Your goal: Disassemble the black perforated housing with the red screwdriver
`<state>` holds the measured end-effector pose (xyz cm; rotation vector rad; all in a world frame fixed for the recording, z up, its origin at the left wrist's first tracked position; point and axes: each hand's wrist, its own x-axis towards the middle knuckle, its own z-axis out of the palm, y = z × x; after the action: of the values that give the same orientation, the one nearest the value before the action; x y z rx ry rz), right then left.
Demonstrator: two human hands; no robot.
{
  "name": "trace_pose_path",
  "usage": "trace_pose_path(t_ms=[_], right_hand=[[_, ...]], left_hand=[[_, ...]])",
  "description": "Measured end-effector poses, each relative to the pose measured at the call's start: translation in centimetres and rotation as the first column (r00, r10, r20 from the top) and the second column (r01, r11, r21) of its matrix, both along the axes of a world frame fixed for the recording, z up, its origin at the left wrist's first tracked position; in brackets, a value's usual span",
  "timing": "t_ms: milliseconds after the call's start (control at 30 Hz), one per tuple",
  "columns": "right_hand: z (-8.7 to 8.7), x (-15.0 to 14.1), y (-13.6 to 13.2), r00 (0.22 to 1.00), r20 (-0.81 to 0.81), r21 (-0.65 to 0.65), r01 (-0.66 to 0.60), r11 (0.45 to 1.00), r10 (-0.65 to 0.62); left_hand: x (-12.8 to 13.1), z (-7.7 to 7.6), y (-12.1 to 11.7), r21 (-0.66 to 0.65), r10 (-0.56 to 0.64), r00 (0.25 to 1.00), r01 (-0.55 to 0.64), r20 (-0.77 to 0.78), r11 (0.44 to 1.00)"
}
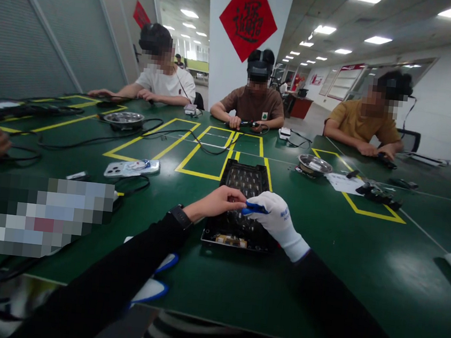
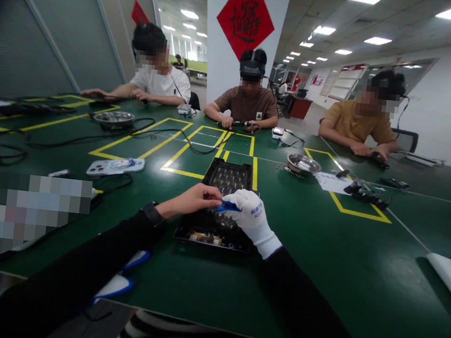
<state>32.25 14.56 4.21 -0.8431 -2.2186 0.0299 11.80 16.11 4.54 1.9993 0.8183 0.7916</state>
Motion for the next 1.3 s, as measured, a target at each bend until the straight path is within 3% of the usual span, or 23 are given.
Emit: trace_pose_path(t_ms=[200, 400, 567, 967, 1300], right_hand=[[0.0, 0.3, 0.4, 0.998, 0.034, -0.011, -0.058, 0.998, 0.058], [-0.3, 0.3, 0.5, 0.998, 0.058, -0.044, -0.021, 0.999, 0.024], [-1.0, 0.2, 1.0, 0.998, -0.006, -0.137, -0.070, 0.988, 0.070], [-0.5, -0.1, 0.7, 0.989, -0.087, -0.189, -0.132, 0.973, 0.118], [0.8, -0.1, -0.3, 0.912, -0.399, -0.388, -0.075, 0.919, -0.094]], left_hand=[[0.1, 0.3, -0.1, -0.095, 0.005, 1.000, -0.003, 0.022, 0.995], [0.3, 0.4, -0.3, -0.030, 0.050, 0.999, -0.051, -0.012, 0.998], [0.2, -0.2, -0.1, 0.051, 0.081, 0.997, -0.081, 0.006, 0.995], [0.0, 0.3, -0.4, 0.099, -0.056, 0.997, 0.061, -0.047, 0.993], [-0.2, -0.1, -0.1, 0.193, 0.048, 0.997, -0.035, -0.058, 0.981]])
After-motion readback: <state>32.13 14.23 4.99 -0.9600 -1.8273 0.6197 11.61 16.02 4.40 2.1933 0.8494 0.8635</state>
